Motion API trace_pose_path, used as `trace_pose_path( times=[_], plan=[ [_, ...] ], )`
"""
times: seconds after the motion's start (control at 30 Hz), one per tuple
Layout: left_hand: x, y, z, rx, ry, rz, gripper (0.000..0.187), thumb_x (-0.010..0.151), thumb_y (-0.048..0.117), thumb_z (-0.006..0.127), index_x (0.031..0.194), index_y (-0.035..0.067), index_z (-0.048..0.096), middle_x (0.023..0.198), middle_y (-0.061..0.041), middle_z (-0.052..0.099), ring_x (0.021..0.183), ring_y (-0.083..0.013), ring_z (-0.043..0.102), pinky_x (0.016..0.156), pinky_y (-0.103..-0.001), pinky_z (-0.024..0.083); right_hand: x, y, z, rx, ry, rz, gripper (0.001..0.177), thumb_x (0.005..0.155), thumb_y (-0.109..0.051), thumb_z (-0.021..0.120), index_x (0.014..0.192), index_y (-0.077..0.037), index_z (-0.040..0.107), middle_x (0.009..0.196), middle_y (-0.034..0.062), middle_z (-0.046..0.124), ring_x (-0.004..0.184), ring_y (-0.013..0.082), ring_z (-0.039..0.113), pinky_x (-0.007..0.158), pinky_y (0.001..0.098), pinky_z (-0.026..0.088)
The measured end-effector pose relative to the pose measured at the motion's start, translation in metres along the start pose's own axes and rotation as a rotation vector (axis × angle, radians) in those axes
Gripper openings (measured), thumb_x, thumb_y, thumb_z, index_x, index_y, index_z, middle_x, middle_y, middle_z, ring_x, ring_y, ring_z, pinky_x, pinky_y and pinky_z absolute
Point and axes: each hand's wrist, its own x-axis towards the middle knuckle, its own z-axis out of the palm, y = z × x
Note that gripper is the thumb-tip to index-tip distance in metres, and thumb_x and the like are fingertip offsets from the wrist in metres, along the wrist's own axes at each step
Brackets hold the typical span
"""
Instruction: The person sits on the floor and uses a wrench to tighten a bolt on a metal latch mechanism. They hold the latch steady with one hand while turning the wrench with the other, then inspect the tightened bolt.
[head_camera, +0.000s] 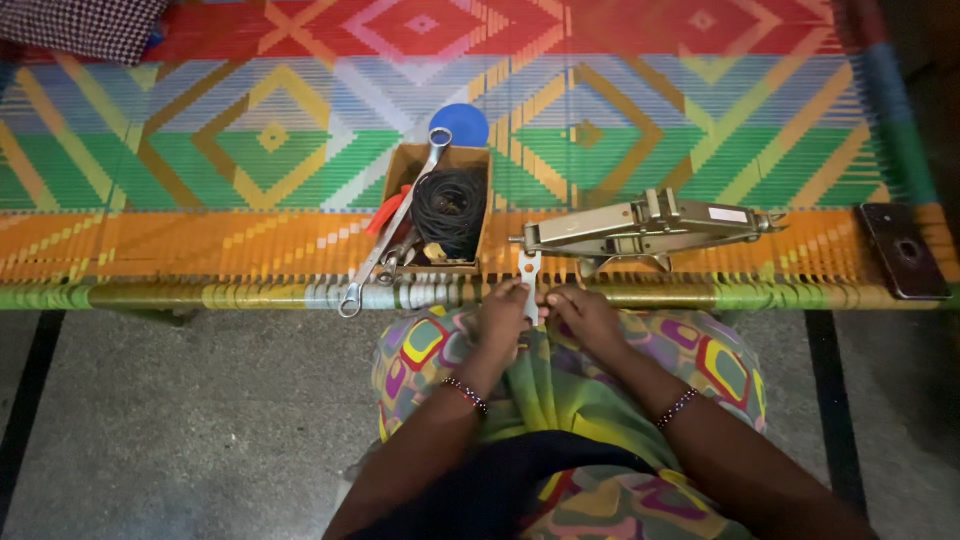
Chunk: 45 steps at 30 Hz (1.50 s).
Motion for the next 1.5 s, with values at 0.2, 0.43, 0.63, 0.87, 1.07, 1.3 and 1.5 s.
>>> trace_pose_path(
  times=[0.2,0.43,0.63,0.87,1.07,1.3,1.5],
  plan=[
    [-0.009,0.008,0.007,-0.039,-0.016,0.024,0.027,0.101,0.017,0.056,0.122,0.000,0.062,0.087,-0.012,0.073,0.066,-0.0209,0.073,0.056,-0.030,0.059,-0.002,-0.002,0.001,0.175,-0.016,0.014,0.030,0.101,-0.031,0.059,0.107,-0.007,0.076,0.086,0.0051,0.076,0.069,0.0134,0.068,0.064,0.0279,0.054],
    [-0.012,0.010,0.010,-0.062,-0.010,0.021,0.026,0.099,0.014,0.057,0.120,-0.002,0.062,0.085,-0.013,0.073,0.064,-0.0210,0.072,0.056,-0.031,0.059,-0.002,-0.003,0.000,0.147,-0.016,-0.042,0.032,0.103,-0.032,0.057,0.111,-0.007,0.076,0.091,0.0056,0.080,0.077,0.0130,0.075,0.071,0.0267,0.058],
    [-0.015,0.011,0.011,-0.063,-0.020,0.033,0.026,0.100,0.014,0.058,0.118,-0.004,0.064,0.086,-0.012,0.073,0.064,-0.0196,0.071,0.056,-0.031,0.059,-0.005,-0.005,-0.002,0.098,0.024,-0.114,0.036,0.101,-0.032,0.059,0.122,-0.005,0.070,0.102,0.0080,0.078,0.085,0.0148,0.075,0.075,0.0290,0.058],
    [-0.013,0.010,0.009,-0.033,-0.007,0.027,0.027,0.099,0.015,0.059,0.119,-0.002,0.065,0.087,-0.011,0.073,0.065,-0.0181,0.071,0.056,-0.031,0.059,-0.007,-0.005,0.000,0.169,-0.045,0.002,0.042,0.101,-0.033,0.058,0.133,-0.008,0.065,0.101,0.0089,0.078,0.088,0.0166,0.074,0.080,0.0307,0.058],
    [-0.004,0.002,0.009,-0.042,0.039,0.024,0.027,0.097,0.016,0.062,0.119,0.002,0.067,0.089,-0.008,0.074,0.066,-0.0167,0.071,0.054,-0.030,0.059,-0.004,0.005,0.003,0.038,0.013,-0.139,0.043,0.099,-0.035,0.061,0.133,-0.010,0.066,0.105,0.0090,0.077,0.092,0.0186,0.074,0.084,0.0334,0.056],
    [-0.005,-0.005,0.008,0.108,0.107,0.088,0.027,0.097,0.020,0.066,0.115,0.002,0.073,0.084,-0.006,0.073,0.060,-0.0102,0.064,0.047,-0.024,0.050,-0.005,0.005,0.005,0.103,-0.024,-0.157,0.041,0.099,-0.033,0.061,0.133,-0.010,0.065,0.102,0.0084,0.078,0.087,0.0187,0.074,0.080,0.0323,0.056],
    [-0.008,-0.007,0.009,0.117,0.071,0.204,0.028,0.098,0.020,0.064,0.116,0.000,0.073,0.080,-0.005,0.073,0.051,-0.0096,0.059,0.044,-0.023,0.044,-0.007,-0.002,0.005,0.141,-0.043,-0.080,0.043,0.099,-0.030,0.062,0.135,-0.007,0.064,0.101,0.0104,0.078,0.087,0.0184,0.073,0.080,0.0315,0.056]
  ],
)
